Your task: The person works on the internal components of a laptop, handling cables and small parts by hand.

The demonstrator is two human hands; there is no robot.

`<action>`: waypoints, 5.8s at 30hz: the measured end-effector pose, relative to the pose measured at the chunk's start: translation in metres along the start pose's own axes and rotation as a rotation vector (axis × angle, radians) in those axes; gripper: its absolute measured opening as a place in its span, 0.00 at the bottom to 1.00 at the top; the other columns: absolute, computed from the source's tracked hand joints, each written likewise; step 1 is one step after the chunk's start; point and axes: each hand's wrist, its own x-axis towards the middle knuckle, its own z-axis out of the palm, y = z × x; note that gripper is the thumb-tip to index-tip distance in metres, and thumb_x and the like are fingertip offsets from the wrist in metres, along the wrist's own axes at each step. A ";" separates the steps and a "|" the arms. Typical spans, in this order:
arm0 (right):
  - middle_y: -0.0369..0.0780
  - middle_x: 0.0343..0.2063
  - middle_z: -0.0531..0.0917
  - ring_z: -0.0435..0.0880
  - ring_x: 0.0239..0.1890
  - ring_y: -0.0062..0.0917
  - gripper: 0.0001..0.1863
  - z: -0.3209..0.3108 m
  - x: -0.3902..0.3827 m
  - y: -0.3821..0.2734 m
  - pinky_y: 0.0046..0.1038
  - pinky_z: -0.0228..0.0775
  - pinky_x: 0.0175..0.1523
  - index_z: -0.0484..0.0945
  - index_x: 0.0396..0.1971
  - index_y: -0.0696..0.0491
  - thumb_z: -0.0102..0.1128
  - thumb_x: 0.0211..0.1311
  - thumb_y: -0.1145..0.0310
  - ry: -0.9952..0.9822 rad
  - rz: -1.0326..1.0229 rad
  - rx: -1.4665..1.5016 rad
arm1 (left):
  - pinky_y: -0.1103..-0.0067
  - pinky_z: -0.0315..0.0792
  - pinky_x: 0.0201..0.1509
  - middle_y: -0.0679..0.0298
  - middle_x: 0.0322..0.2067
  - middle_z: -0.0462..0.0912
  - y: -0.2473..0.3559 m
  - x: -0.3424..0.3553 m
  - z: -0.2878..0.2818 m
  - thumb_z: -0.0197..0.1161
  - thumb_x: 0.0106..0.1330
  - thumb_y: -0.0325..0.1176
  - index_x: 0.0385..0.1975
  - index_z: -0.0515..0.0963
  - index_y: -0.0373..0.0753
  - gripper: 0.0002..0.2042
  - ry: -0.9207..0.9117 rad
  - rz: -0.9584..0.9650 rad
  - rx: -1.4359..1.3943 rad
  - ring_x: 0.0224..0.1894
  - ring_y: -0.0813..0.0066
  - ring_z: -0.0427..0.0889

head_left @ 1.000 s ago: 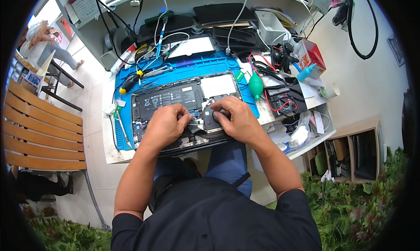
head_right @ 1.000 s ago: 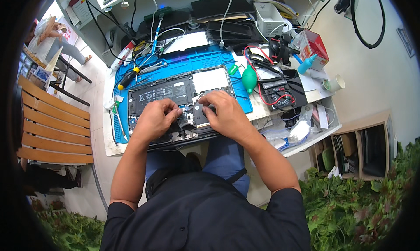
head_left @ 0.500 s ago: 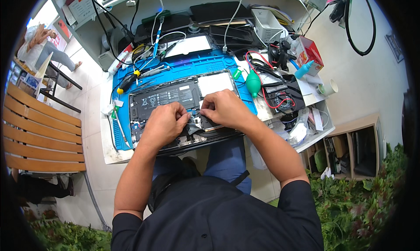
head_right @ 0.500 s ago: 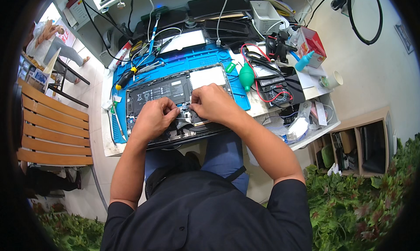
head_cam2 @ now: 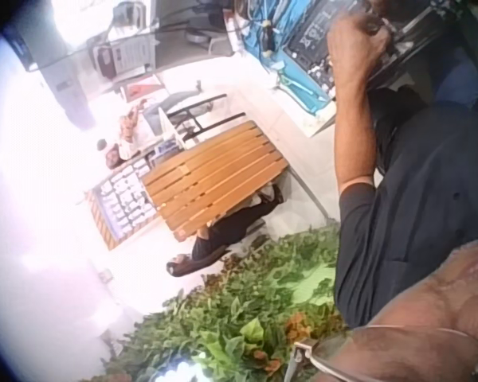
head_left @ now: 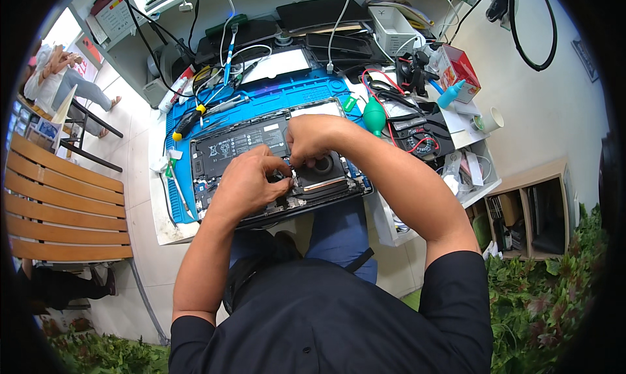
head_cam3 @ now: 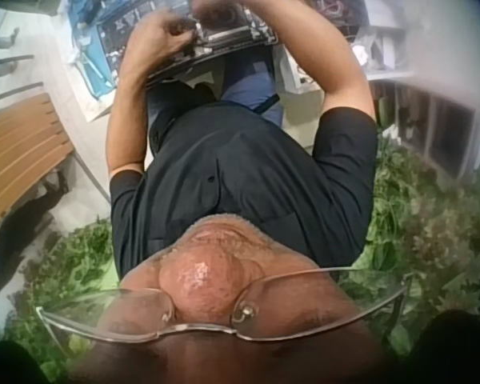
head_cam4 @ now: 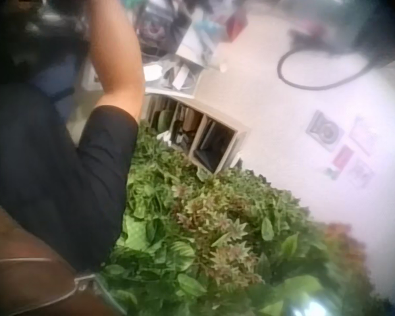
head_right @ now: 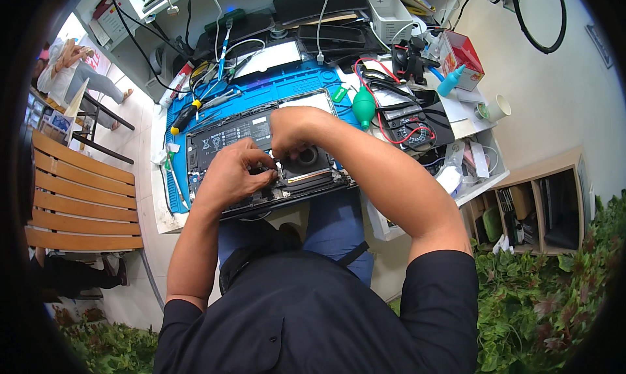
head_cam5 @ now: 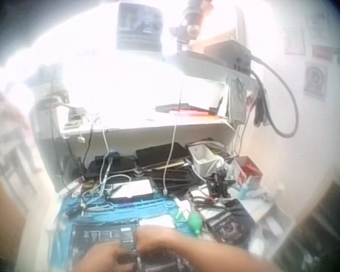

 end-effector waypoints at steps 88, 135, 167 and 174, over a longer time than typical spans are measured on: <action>0.49 0.31 0.91 0.92 0.37 0.48 0.08 0.046 -0.041 0.029 0.46 0.83 0.46 0.90 0.34 0.56 0.73 0.60 0.67 0.489 -0.439 -0.024 | 0.62 0.80 0.52 0.57 0.34 0.81 -0.001 0.010 -0.003 0.77 0.56 0.33 0.31 0.90 0.38 0.07 -0.023 0.099 0.171 0.45 0.53 0.85; 0.40 0.31 0.92 0.88 0.33 0.37 0.07 0.112 -0.026 0.016 0.39 0.81 0.41 0.91 0.38 0.54 0.78 0.60 0.73 0.996 -0.694 0.114 | 0.76 0.84 0.47 0.59 0.36 0.94 -0.023 0.002 -0.008 0.75 0.72 0.27 0.50 0.91 0.28 0.11 0.016 -0.233 -0.432 0.38 0.79 0.90; 0.42 0.30 0.87 0.86 0.34 0.38 0.06 0.116 -0.036 0.021 0.39 0.80 0.42 0.85 0.34 0.56 0.74 0.59 0.76 0.984 -0.659 0.165 | 0.61 0.82 0.45 0.64 0.34 0.94 -0.001 0.111 -0.047 0.83 0.56 0.31 0.39 0.95 0.50 0.11 -0.893 0.351 0.392 0.42 0.60 0.93; 0.42 0.30 0.88 0.86 0.36 0.40 0.07 0.115 -0.034 0.022 0.40 0.80 0.44 0.84 0.33 0.56 0.75 0.57 0.76 0.974 -0.670 0.145 | 0.65 0.82 0.43 0.66 0.33 0.95 0.005 0.119 -0.049 0.84 0.57 0.29 0.35 0.95 0.48 0.08 -0.945 0.354 0.409 0.41 0.66 0.93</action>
